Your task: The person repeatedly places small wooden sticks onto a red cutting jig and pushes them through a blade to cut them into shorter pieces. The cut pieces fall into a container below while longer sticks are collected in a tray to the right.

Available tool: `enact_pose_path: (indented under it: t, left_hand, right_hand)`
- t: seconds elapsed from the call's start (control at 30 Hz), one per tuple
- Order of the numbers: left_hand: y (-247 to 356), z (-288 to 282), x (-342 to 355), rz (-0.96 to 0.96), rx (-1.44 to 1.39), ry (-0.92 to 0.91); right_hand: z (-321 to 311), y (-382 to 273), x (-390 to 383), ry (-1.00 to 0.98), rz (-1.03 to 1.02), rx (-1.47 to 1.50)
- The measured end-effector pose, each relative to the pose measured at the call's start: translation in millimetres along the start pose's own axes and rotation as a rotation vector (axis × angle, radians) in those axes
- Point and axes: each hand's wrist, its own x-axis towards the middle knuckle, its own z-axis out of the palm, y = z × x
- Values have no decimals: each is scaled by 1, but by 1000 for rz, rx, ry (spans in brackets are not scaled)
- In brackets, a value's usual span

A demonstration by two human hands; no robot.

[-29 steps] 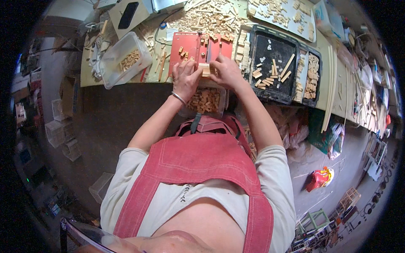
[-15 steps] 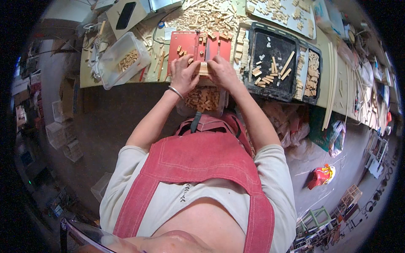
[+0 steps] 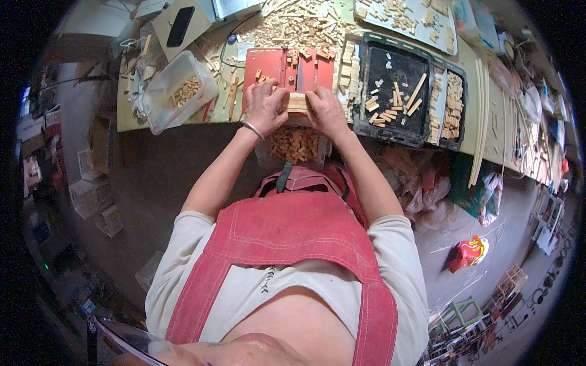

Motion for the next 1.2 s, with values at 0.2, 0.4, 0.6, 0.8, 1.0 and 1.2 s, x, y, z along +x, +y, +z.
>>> enact_pose_path:
  t: [0.2,0.4,0.6,0.8,1.0,1.2]
  left_hand:
    - [-3,0,12,6,8,19]
    - [-12,5,26,38,-13,87]
    - [-16,4,36,27,-24,64]
    - [-23,8,42,-13,-67,-43]
    - [-16,1,30,8,-89,-22]
    - [-9,-3,20,36,-80,-13]
  right_hand:
    - [-2,2,8,27,-13,27]
    - [-2,10,21,13,6,-21]
    - [0,15,27,52,-12,2]
    - [3,18,32,42,-30,9]
    - [3,11,23,24,-41,-2]
    - [2,2,11,46,-50,5]
